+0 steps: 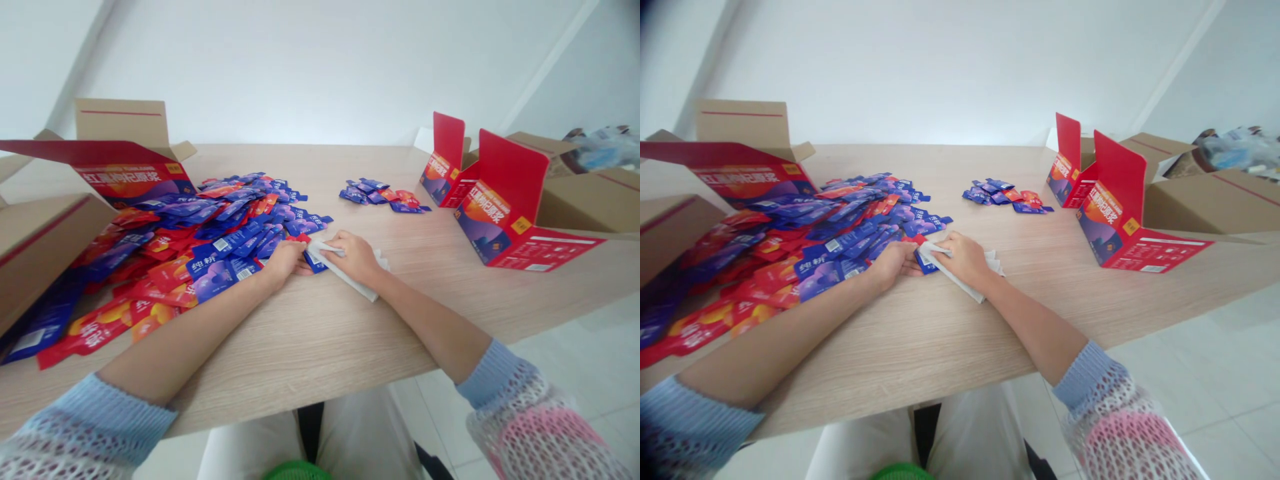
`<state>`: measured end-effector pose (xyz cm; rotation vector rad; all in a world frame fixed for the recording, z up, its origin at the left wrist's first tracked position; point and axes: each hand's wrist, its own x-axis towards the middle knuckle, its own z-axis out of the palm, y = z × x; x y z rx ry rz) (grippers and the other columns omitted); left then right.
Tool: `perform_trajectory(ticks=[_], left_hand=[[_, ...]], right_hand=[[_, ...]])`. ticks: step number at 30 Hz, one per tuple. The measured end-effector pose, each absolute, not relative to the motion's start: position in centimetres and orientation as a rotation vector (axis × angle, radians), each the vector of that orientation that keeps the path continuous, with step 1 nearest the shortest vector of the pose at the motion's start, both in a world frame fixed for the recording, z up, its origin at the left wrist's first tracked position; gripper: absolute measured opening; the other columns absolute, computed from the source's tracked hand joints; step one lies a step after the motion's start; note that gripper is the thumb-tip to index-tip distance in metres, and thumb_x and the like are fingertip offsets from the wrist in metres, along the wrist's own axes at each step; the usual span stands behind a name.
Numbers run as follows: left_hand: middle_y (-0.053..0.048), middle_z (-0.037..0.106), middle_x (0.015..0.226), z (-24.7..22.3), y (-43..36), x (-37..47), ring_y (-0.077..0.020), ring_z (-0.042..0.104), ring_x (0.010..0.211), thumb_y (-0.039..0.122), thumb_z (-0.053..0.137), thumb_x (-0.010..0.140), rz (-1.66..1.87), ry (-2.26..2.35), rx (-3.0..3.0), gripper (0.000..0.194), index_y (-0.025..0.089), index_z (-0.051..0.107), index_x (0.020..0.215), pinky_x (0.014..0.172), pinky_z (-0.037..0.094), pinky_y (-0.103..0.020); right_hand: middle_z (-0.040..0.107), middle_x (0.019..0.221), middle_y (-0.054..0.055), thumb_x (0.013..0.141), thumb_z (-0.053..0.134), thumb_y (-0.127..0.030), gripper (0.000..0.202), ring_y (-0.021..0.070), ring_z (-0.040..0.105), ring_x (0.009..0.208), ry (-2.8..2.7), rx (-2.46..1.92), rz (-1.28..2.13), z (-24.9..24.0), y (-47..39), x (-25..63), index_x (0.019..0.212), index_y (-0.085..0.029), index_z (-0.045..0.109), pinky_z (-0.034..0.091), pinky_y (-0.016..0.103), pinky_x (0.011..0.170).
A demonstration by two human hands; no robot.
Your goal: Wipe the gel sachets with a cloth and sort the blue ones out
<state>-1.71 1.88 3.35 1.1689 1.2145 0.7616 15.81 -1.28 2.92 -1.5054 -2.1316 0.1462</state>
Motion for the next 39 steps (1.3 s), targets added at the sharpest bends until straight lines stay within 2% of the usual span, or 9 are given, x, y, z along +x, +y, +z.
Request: perform_trajectory(ticks=[3, 5, 10, 17, 22, 26, 33, 37, 39], left_hand=[[-0.004, 0.064, 0.061, 3.4, 1.9, -1.5, -0.0154, 0.062, 0.052, 0.012, 0.051, 0.073, 0.836, 1.22, 1.142, 0.011, 0.011, 0.061, 0.069, 0.054, 0.056, -0.028], [-0.001, 0.061, 0.059, 3.5, 2.0, -1.4, -0.0135, 0.059, 0.052, 0.006, 0.052, 0.07, 0.836, 1.251, 1.165, 0.011, 0.012, 0.06, 0.067, 0.053, 0.056, -0.027], [-0.003, 0.063, 0.061, 3.9, 2.1, -1.4, -0.0138, 0.061, 0.055, 0.003, 0.046, 0.08, 0.684, 1.273, 1.187, 0.02, 0.012, 0.058, 0.067, 0.054, 0.056, -0.027], [-0.009, 0.068, 0.065, 4.1, 2.0, -1.3, -0.0155, 0.065, 0.053, 0.006, 0.042, 0.086, 0.651, 1.289, 1.164, 0.023, 0.011, 0.06, 0.072, 0.053, 0.055, -0.025], [-0.005, 0.065, 0.057, 3.5, 1.8, -1.4, -0.0148, 0.065, 0.051, 0.011, 0.045, 0.087, 0.66, 1.284, 1.249, 0.019, 0.013, 0.058, 0.074, 0.05, 0.054, -0.022], [-0.003, 0.064, 0.056, 3.0, 1.7, -1.4, -0.0139, 0.065, 0.051, 0.011, 0.041, 0.089, 0.689, 1.256, 1.303, 0.019, 0.013, 0.058, 0.081, 0.048, 0.053, -0.019], [-0.002, 0.064, 0.058, 2.7, 1.6, -1.3, -0.0129, 0.063, 0.048, 0.009, 0.041, 0.087, 0.741, 1.245, 1.285, 0.019, 0.012, 0.059, 0.083, 0.047, 0.052, -0.02], [-0.002, 0.063, 0.058, 2.7, 1.8, -1.0, -0.0137, 0.063, 0.049, 0.009, 0.042, 0.086, 0.765, 1.284, 1.275, 0.019, 0.013, 0.059, 0.08, 0.048, 0.053, -0.022], [-0.002, 0.063, 0.057, 2.5, 1.9, -1.0, -0.0139, 0.062, 0.049, 0.01, 0.042, 0.085, 0.746, 1.308, 1.296, 0.019, 0.013, 0.059, 0.076, 0.048, 0.052, -0.023]], right_hand=[[0.064, 0.103, 0.001, 0.09, 0.058, -0.038, 0.028, 0.0148, 0.06, 0.089, -2.234, -1.318, 0.187, 2.9, -1.6, 15.3, 0.115, -0.032, 0.07, 0.041, 0.023, 0.076], [0.063, 0.106, 0.0, 0.09, 0.058, -0.033, 0.029, 0.0142, 0.059, 0.091, -2.273, -1.222, 0.211, 2.9, -1.7, 15.1, 0.117, -0.034, 0.068, 0.04, 0.023, 0.077], [0.065, 0.101, 0.001, 0.085, 0.066, -0.033, 0.024, 0.0142, 0.06, 0.088, -2.346, -1.199, 0.362, 3.5, -0.9, 16.4, 0.108, -0.03, 0.073, 0.039, 0.023, 0.075], [0.073, 0.095, 0.001, 0.08, 0.07, -0.038, 0.026, 0.018, 0.064, 0.084, -2.29, -1.641, 0.446, 3.7, 1.0, 21.9, 0.103, -0.028, 0.076, 0.042, 0.023, 0.07], [0.074, 0.096, 0.006, 0.077, 0.069, -0.042, 0.03, 0.0219, 0.066, 0.087, -1.79, -2.174, 0.149, 3.5, 2.2, 26.0, 0.103, -0.029, 0.076, 0.045, 0.027, 0.07], [0.073, 0.103, 0.009, 0.075, 0.071, -0.043, 0.039, 0.025, 0.066, 0.096, -1.481, -2.178, 0.013, 3.8, 2.6, 27.8, 0.11, -0.027, 0.073, 0.047, 0.032, 0.078], [0.072, 0.107, 0.007, 0.079, 0.067, -0.042, 0.037, 0.0216, 0.065, 0.096, -1.526, -1.815, 0.07, 4.5, 0.8, 22.7, 0.11, -0.023, 0.072, 0.047, 0.031, 0.084], [0.072, 0.089, 0.005, 0.076, 0.068, -0.046, 0.034, 0.0197, 0.064, 0.083, -1.629, -1.816, 0.173, 3.9, -0.2, 19.2, 0.099, -0.022, 0.072, 0.046, 0.029, 0.074], [0.069, 0.081, 0.003, 0.072, 0.071, -0.048, 0.039, 0.0187, 0.062, 0.074, -1.632, -1.85, 0.192, 3.6, -0.3, 18.0, 0.1, -0.02, 0.068, 0.044, 0.028, 0.068]])
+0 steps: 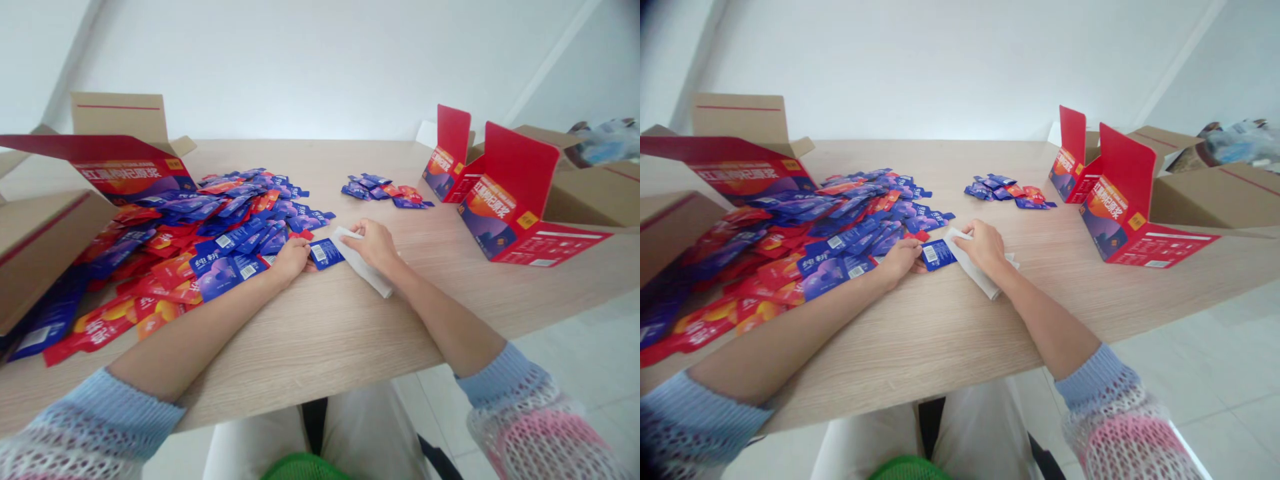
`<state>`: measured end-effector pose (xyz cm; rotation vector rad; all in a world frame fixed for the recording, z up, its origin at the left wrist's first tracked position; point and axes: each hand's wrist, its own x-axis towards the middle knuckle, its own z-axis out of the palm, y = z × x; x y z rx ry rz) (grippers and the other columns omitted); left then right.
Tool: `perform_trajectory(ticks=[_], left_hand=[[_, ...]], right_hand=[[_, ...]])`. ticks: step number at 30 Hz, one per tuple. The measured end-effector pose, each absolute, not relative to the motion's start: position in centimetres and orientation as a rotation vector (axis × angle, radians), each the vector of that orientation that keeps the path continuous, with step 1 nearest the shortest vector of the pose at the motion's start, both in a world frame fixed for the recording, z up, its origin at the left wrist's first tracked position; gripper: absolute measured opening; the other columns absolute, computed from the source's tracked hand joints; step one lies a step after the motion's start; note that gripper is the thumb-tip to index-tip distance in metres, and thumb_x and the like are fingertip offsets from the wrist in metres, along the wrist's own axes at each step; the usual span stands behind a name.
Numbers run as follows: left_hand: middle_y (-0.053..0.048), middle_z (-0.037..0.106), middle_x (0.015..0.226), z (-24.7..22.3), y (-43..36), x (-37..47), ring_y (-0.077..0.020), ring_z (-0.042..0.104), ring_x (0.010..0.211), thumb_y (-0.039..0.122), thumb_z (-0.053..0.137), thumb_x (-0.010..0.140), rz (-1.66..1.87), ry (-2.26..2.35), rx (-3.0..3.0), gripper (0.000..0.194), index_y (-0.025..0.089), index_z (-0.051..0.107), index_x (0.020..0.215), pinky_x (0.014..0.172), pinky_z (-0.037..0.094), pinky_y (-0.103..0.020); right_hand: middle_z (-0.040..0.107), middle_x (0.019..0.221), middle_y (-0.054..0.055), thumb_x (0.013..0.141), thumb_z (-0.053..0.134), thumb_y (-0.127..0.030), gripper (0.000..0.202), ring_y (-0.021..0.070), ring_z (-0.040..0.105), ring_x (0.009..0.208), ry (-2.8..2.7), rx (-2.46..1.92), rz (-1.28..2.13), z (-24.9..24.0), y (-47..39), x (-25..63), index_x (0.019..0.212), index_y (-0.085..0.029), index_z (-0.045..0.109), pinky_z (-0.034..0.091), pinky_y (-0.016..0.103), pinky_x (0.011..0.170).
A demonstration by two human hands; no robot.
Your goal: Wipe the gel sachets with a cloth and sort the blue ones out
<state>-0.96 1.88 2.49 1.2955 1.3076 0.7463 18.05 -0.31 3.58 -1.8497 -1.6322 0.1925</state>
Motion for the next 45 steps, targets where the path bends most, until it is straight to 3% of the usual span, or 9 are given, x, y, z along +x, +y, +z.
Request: perform_trajectory(ticks=[4, 13, 18, 22, 25, 29, 34, 39, 45], left_hand=[[-0.002, 0.062, 0.059, 1.2, 2.0, -1.1, -0.0146, 0.062, 0.051, 0.015, 0.042, 0.084, 0.821, 1.35, 1.394, 0.018, 0.014, 0.06, 0.077, 0.049, 0.052, -0.023], [0.0, 0.06, 0.059, 1.2, 2.1, -1.3, -0.0124, 0.06, 0.05, 0.014, 0.046, 0.08, 0.848, 1.324, 1.393, 0.018, 0.014, 0.064, 0.083, 0.046, 0.05, -0.02], [-0.003, 0.061, 0.054, 2.7, 2.0, -0.9, -0.0134, 0.061, 0.046, 0.013, 0.047, 0.085, 0.716, 1.343, 1.291, 0.014, 0.013, 0.06, 0.078, 0.044, 0.049, -0.019], [-0.007, 0.063, 0.053, 3.5, 1.8, -0.9, -0.0142, 0.062, 0.044, 0.009, 0.039, 0.088, 0.651, 1.331, 1.279, 0.025, 0.012, 0.057, 0.07, 0.04, 0.047, -0.018], [-0.008, 0.063, 0.053, 3.7, 1.8, -1.1, -0.0136, 0.061, 0.043, 0.006, 0.036, 0.088, 0.626, 1.306, 1.294, 0.027, 0.011, 0.055, 0.068, 0.04, 0.047, -0.018], [-0.006, 0.064, 0.054, 3.6, 1.7, -1.3, -0.0129, 0.061, 0.043, 0.006, 0.038, 0.088, 0.64, 1.285, 1.306, 0.025, 0.012, 0.054, 0.07, 0.039, 0.046, -0.017], [-0.007, 0.064, 0.054, 3.6, 1.7, -1.4, -0.0131, 0.062, 0.044, 0.007, 0.038, 0.089, 0.622, 1.267, 1.309, 0.029, 0.012, 0.055, 0.066, 0.042, 0.048, -0.018], [-0.008, 0.066, 0.056, 3.5, 2.1, -1.9, -0.0173, 0.066, 0.052, 0.009, 0.041, 0.087, 0.56, 1.22, 1.29, 0.025, 0.011, 0.059, 0.069, 0.054, 0.055, -0.026], [-0.005, 0.071, 0.068, 3.1, 2.7, -2.1, -0.0153, 0.067, 0.058, 0.005, 0.043, 0.08, 0.576, 1.171, 1.289, 0.026, 0.011, 0.066, 0.088, 0.056, 0.056, -0.025]], right_hand=[[0.066, 0.082, 0.002, 0.07, 0.074, -0.046, 0.049, 0.0179, 0.059, 0.073, -1.626, -1.798, 0.195, 3.2, 0.1, 16.4, 0.108, -0.019, 0.059, 0.04, 0.027, 0.066], [0.072, 0.095, 0.002, 0.076, 0.073, -0.035, 0.019, 0.0174, 0.064, 0.087, -2.062, -1.314, 0.552, 2.7, -0.7, 15.6, 0.09, -0.022, 0.075, 0.043, 0.026, 0.077], [0.074, 0.092, 0.0, 0.073, 0.075, -0.042, 0.027, 0.0198, 0.067, 0.082, -2.022, -1.59, 0.567, 2.8, 0.0, 18.0, 0.095, -0.027, 0.077, 0.045, 0.026, 0.072], [0.074, 0.094, 0.002, 0.076, 0.071, -0.046, 0.028, 0.0207, 0.066, 0.085, -1.881, -1.951, 0.359, 3.2, 1.0, 20.3, 0.098, -0.029, 0.076, 0.043, 0.026, 0.069], [0.072, 0.094, 0.006, 0.078, 0.069, -0.048, 0.031, 0.0205, 0.064, 0.084, -1.653, -2.175, 0.172, 3.1, 1.9, 22.4, 0.098, -0.025, 0.073, 0.042, 0.027, 0.068], [0.069, 0.096, 0.008, 0.069, 0.077, -0.046, 0.047, 0.0204, 0.062, 0.082, -1.348, -2.253, 0.045, 3.0, 2.7, 24.9, 0.105, -0.018, 0.065, 0.042, 0.028, 0.068], [0.067, 0.097, 0.006, 0.074, 0.073, -0.039, 0.035, 0.0205, 0.061, 0.085, -1.253, -1.895, 0.013, 4.6, 1.1, 23.3, 0.099, -0.018, 0.062, 0.044, 0.031, 0.076], [0.065, 0.106, 0.007, 0.081, 0.067, -0.028, 0.029, 0.0187, 0.059, 0.096, -1.636, -1.349, 0.131, 4.7, -1.7, 17.2, 0.108, -0.017, 0.064, 0.044, 0.03, 0.085], [0.065, 0.103, 0.007, 0.088, 0.062, -0.037, 0.03, 0.0205, 0.057, 0.099, -2.268, -1.357, 0.232, 3.1, -2.4, 14.0, 0.115, -0.024, 0.069, 0.041, 0.03, 0.085]])
